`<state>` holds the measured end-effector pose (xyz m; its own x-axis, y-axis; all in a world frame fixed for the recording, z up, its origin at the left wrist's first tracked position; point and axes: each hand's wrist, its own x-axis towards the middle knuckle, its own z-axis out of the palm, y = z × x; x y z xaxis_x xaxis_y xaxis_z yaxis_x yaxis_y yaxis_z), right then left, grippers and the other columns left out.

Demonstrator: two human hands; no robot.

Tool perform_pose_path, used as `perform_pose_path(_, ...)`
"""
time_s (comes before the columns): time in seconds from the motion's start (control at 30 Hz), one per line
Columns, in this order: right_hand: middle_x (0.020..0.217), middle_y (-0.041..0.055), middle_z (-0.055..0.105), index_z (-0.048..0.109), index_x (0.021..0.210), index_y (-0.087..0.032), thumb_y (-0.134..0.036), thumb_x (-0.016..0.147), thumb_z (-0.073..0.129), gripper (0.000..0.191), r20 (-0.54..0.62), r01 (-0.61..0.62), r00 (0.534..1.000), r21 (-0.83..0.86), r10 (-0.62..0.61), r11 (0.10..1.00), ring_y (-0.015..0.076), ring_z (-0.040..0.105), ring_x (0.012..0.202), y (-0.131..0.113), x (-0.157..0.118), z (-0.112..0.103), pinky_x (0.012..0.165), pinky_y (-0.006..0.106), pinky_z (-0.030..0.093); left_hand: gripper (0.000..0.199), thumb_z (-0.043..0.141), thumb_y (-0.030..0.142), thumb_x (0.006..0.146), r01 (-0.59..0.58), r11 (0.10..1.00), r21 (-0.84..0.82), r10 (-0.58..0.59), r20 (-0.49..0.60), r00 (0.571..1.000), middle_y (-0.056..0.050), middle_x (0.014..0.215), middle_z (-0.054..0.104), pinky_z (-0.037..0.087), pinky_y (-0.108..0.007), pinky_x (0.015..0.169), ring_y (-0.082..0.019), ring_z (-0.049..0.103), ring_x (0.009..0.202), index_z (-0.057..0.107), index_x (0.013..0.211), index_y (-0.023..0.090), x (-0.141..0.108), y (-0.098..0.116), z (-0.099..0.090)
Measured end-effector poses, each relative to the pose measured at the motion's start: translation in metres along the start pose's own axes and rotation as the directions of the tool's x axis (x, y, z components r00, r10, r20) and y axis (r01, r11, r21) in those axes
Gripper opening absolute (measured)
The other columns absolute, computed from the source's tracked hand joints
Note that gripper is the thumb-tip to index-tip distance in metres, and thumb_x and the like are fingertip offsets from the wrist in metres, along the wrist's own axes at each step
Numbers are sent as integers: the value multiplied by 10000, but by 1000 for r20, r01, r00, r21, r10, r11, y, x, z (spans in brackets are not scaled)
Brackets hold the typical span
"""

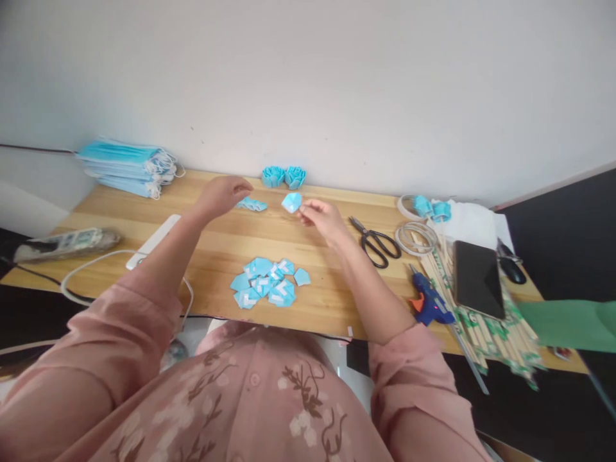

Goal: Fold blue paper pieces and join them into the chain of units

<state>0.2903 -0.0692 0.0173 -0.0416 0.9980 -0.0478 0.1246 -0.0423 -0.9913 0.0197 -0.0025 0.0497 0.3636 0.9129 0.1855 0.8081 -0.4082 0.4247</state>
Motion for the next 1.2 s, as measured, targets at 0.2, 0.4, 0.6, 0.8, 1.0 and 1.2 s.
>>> perform_pose_path(0.2, 691, -35, 627, 573, 761, -209, -439, 677, 793, 329, -28, -115, 991, 314, 131, 942, 79, 561, 571, 8, 20, 2, 614, 230, 520, 237, 573, 252, 810, 36, 988, 148, -59, 156, 986, -76, 989, 781, 424, -251, 747, -216, 670, 899, 781, 905, 195, 34, -36, 8)
perform_pose_path(0.4, 710, -41, 632, 603, 761, -211, -455, 624, 839, 366, 46, -126, 992, 362, 117, 924, 76, 572, 605, 23, 17, 8, 658, 233, 528, 213, 610, 278, 798, -32, 989, 148, -6, 254, 967, -60, 965, 782, 393, -237, 698, -201, 666, 862, 783, 903, 214, 56, -35, 30)
perform_pose_path(0.6, 724, -31, 647, 629, 783, -209, -492, 639, 830, 376, 59, -95, 995, 321, 80, 942, 83, 575, 619, 27, 14, 8, 666, 243, 511, 182, 652, 289, 778, -59, 969, 240, -36, 373, 927, -60, 946, 777, 370, -260, 660, -214, 667, 853, 780, 886, 216, 62, -26, 36)
perform_pose_path(0.8, 731, -28, 663, 630, 774, -218, -492, 630, 847, 378, 58, -89, 996, 336, 74, 938, 89, 585, 625, 28, 14, 8, 683, 256, 531, 214, 550, 233, 841, -92, 954, 284, -4, 318, 948, -137, 987, 748, 401, -286, 738, -244, 654, 914, 740, 884, 145, 45, -14, 32)
perform_pose_path(1.0, 870, -9, 728, 701, 791, -246, -497, 554, 892, 395, -13, -6, 1000, 420, 12, 908, 156, 669, 881, 11, 8, 6, 846, 295, 558, 199, 552, 328, 846, -93, 991, -99, 104, 111, 988, -67, 830, 706, 403, -269, 674, -180, 609, 751, 649, 843, 155, 7, 29, 4)
perform_pose_path(1.2, 941, -18, 753, 747, 874, -254, -468, 698, 812, 284, 71, 157, 980, 299, -186, 941, 178, 672, 954, -11, -7, 8, 1001, 357, 498, 184, 593, 337, 776, -25, 876, -482, 87, 105, 991, 6, 631, 593, 372, -215, 552, -109, 517, 586, 581, 751, 155, -25, 62, -2)
